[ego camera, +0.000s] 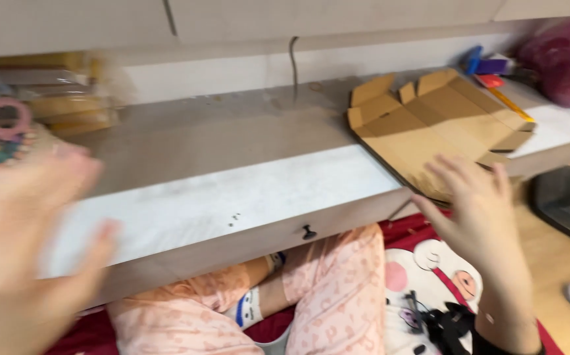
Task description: Folding flat cardboard templates into small pastry boxes and stacking them.
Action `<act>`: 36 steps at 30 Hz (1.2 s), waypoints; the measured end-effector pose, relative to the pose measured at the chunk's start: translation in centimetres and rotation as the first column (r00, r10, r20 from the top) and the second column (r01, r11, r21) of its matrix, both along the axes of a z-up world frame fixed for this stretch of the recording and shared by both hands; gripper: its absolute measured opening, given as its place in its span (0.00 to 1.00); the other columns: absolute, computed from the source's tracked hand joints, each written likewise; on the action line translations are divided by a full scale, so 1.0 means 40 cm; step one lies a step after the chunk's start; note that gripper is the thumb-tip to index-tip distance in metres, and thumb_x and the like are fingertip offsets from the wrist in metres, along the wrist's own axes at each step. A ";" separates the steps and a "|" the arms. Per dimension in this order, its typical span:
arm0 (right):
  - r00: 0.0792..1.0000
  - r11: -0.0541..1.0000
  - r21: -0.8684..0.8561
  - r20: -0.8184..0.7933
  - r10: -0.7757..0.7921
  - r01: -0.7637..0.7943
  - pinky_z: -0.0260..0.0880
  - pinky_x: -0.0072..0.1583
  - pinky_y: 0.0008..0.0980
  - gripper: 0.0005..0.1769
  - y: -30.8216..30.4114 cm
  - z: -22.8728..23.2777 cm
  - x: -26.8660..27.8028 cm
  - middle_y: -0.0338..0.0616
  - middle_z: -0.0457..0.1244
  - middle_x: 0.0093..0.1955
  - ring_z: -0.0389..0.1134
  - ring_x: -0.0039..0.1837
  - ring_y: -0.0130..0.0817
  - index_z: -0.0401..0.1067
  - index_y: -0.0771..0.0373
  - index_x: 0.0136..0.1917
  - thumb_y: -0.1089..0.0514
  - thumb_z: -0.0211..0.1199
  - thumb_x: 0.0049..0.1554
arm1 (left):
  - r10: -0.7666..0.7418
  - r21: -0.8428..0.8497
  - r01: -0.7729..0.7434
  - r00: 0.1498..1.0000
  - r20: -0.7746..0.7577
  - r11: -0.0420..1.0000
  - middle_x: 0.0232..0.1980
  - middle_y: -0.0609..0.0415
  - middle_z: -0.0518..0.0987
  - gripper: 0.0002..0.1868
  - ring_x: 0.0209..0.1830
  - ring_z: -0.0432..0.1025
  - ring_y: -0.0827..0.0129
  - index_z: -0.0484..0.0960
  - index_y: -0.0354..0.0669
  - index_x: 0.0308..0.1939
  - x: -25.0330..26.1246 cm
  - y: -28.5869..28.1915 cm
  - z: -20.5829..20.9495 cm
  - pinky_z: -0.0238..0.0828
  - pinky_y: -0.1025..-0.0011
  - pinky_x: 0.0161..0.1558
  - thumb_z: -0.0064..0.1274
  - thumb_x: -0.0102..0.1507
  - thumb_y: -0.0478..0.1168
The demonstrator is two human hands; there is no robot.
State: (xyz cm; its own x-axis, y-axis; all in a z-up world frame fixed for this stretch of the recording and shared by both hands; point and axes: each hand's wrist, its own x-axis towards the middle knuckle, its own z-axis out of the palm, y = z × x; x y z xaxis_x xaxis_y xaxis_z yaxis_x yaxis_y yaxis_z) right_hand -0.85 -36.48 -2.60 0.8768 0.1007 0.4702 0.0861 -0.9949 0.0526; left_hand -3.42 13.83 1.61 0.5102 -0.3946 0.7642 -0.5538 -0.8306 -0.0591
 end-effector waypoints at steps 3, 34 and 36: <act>1.000 0.999 0.045 0.006 0.020 -0.020 0.61 0.71 0.50 0.15 -0.022 -0.063 0.035 0.31 0.71 0.62 0.72 0.61 0.30 0.80 0.52 0.59 0.49 0.59 0.62 | -0.080 -0.011 0.079 0.994 -0.080 0.997 0.68 0.46 0.79 0.28 0.65 0.74 0.56 0.79 0.40 0.66 0.072 -0.117 -0.104 0.67 0.51 0.72 0.59 0.63 0.45; 0.995 0.981 0.168 -0.014 -0.100 0.101 0.76 0.54 0.41 0.06 -0.063 -0.036 0.026 0.28 0.71 0.53 0.74 0.55 0.39 0.80 0.48 0.50 0.51 0.65 0.59 | -0.446 -0.135 0.425 0.847 -0.289 0.895 0.78 0.41 0.62 0.38 0.79 0.57 0.45 0.66 0.50 0.75 0.240 -0.861 -0.292 0.44 0.42 0.77 0.58 0.63 0.55; 0.982 0.981 0.056 -0.017 -0.187 0.188 0.77 0.53 0.39 0.08 -0.064 -0.041 0.035 0.23 0.71 0.50 0.75 0.53 0.35 0.79 0.42 0.51 0.47 0.64 0.58 | -0.414 -0.113 0.400 0.854 -0.314 0.910 0.79 0.44 0.62 0.32 0.78 0.60 0.53 0.75 0.45 0.67 0.267 -0.888 -0.308 0.41 0.46 0.78 0.54 0.65 0.57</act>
